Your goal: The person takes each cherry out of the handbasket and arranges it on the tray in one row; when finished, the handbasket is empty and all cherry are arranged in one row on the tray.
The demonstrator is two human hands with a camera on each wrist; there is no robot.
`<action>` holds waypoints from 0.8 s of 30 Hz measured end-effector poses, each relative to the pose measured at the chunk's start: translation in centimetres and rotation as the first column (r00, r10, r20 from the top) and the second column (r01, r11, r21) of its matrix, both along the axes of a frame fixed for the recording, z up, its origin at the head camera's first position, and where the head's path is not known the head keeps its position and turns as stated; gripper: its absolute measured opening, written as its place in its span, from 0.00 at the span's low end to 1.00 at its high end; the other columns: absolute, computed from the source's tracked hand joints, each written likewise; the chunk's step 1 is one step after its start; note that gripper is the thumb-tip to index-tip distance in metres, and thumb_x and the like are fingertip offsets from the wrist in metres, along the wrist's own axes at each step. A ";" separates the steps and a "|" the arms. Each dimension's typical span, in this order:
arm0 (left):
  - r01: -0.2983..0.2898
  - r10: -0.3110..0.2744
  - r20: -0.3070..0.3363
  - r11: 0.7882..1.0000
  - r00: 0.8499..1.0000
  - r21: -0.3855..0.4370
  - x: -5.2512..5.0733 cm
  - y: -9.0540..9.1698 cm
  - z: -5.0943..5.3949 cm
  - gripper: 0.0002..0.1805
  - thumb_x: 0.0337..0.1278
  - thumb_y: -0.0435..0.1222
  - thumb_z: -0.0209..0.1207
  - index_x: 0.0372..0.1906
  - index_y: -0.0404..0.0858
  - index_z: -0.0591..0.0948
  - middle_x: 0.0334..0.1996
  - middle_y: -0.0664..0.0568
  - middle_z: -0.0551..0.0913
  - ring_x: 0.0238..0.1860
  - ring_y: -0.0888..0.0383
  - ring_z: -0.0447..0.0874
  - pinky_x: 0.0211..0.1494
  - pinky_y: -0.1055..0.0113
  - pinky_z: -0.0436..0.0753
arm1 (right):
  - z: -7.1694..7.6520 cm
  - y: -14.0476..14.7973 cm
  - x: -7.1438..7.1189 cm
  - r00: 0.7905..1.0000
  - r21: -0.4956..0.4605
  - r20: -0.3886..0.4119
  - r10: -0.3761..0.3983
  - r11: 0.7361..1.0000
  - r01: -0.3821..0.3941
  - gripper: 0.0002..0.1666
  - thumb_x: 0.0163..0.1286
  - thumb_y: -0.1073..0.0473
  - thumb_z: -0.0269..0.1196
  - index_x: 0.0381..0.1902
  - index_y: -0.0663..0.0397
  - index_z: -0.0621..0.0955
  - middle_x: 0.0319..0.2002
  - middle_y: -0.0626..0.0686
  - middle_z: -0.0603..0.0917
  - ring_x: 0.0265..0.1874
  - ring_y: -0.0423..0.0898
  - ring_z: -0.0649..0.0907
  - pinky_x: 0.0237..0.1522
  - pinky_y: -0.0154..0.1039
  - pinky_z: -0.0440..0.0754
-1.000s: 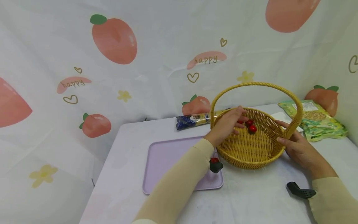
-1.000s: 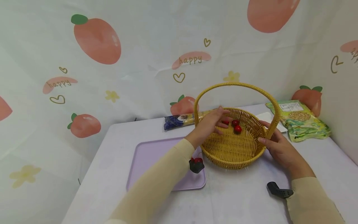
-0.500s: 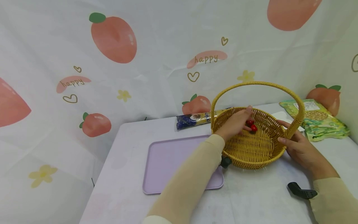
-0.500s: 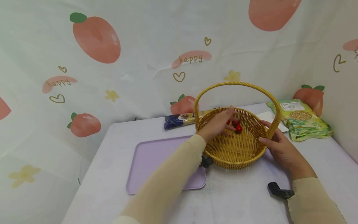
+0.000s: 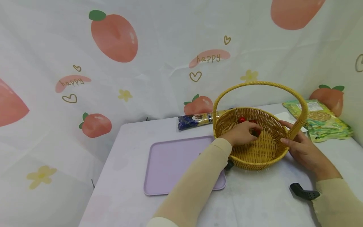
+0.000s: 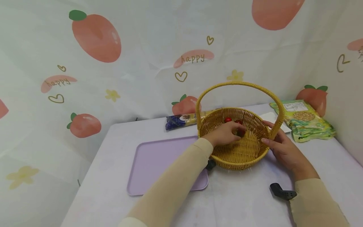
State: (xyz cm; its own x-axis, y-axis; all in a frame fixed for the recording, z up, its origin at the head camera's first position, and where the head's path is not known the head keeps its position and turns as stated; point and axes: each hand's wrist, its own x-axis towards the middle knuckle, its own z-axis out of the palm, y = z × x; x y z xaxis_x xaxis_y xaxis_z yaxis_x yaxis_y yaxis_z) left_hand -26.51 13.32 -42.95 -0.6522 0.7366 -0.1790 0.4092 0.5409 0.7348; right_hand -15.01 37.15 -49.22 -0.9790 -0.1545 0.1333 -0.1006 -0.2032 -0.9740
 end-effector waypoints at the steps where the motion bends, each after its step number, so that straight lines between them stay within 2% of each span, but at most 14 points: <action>1: 0.016 -0.016 -0.007 1.000 1.000 -0.013 0.0 0.0 0.0 0.24 0.76 0.32 0.68 0.71 0.49 0.84 0.58 0.64 0.84 0.59 0.71 0.79 0.57 0.77 0.75 | 0.0 0.0 0.0 1.000 0.000 -0.004 0.002 1.000 -0.002 0.42 0.87 0.72 0.49 0.90 0.38 0.55 0.82 0.50 0.51 0.74 0.39 0.62 0.74 0.30 0.51; 4: 0.047 -0.049 -0.039 0.997 0.998 -0.067 0.0 0.0 0.0 0.22 0.74 0.32 0.69 0.68 0.49 0.87 0.55 0.65 0.86 0.56 0.71 0.80 0.56 0.78 0.75 | 0.0 -0.1 -0.1 1.000 -0.005 -0.012 0.002 1.000 -0.002 0.42 0.87 0.72 0.48 0.90 0.38 0.56 0.82 0.49 0.52 0.74 0.39 0.61 0.75 0.31 0.49; 6: 0.047 -0.055 -0.066 0.993 0.996 -0.108 0.1 0.1 -0.1 0.20 0.74 0.32 0.69 0.65 0.50 0.87 0.53 0.65 0.86 0.53 0.71 0.80 0.55 0.77 0.76 | 0.0 -0.1 0.0 1.000 -0.002 -0.012 0.003 1.000 -0.003 0.42 0.87 0.71 0.48 0.90 0.37 0.56 0.82 0.48 0.51 0.75 0.38 0.61 0.76 0.31 0.46; 9: 0.013 -0.027 -0.095 0.990 0.995 -0.144 0.2 0.1 -0.1 0.17 0.72 0.33 0.72 0.60 0.52 0.89 0.50 0.65 0.86 0.50 0.70 0.80 0.52 0.76 0.76 | 0.0 -0.1 -0.1 1.000 0.000 -0.009 0.010 1.000 -0.010 0.42 0.87 0.71 0.48 0.90 0.36 0.55 0.82 0.48 0.50 0.75 0.38 0.60 0.76 0.32 0.45; 11: -0.004 -0.010 -0.101 0.991 0.995 -0.135 0.2 0.1 -0.2 0.16 0.70 0.33 0.73 0.57 0.51 0.89 0.48 0.65 0.85 0.47 0.69 0.81 0.50 0.75 0.77 | -0.2 0.0 -0.1 1.000 -0.002 -0.010 0.009 1.000 -0.009 0.42 0.87 0.71 0.48 0.90 0.36 0.55 0.82 0.48 0.50 0.75 0.38 0.60 0.76 0.31 0.45; 13: -0.009 -0.002 -0.108 0.995 0.994 -0.102 0.3 0.1 -0.2 0.14 0.69 0.32 0.74 0.55 0.50 0.89 0.47 0.64 0.85 0.46 0.68 0.80 0.48 0.76 0.77 | -0.2 0.0 0.0 1.000 -0.003 -0.019 0.008 1.000 -0.008 0.42 0.87 0.71 0.48 0.89 0.37 0.56 0.81 0.48 0.52 0.74 0.38 0.61 0.75 0.30 0.48; 17: -0.012 0.014 -0.101 1.000 0.995 0.016 0.5 -0.3 0.2 0.13 0.68 0.29 0.73 0.52 0.47 0.88 0.45 0.63 0.83 0.44 0.67 0.80 0.45 0.77 0.78 | -0.3 0.0 0.0 0.999 0.002 -0.034 0.005 1.000 -0.005 0.41 0.86 0.72 0.49 0.89 0.38 0.57 0.79 0.48 0.56 0.72 0.39 0.64 0.68 0.29 0.59; 24: -0.050 0.066 -0.085 0.982 0.994 0.180 1.3 -1.4 1.7 0.12 0.72 0.31 0.70 0.55 0.45 0.87 0.47 0.65 0.82 0.44 0.68 0.80 0.44 0.76 0.80 | -0.2 -0.1 -0.1 0.998 0.000 -0.057 0.013 1.000 -0.013 0.41 0.86 0.73 0.48 0.89 0.41 0.57 0.78 0.49 0.57 0.71 0.39 0.66 0.64 0.28 0.65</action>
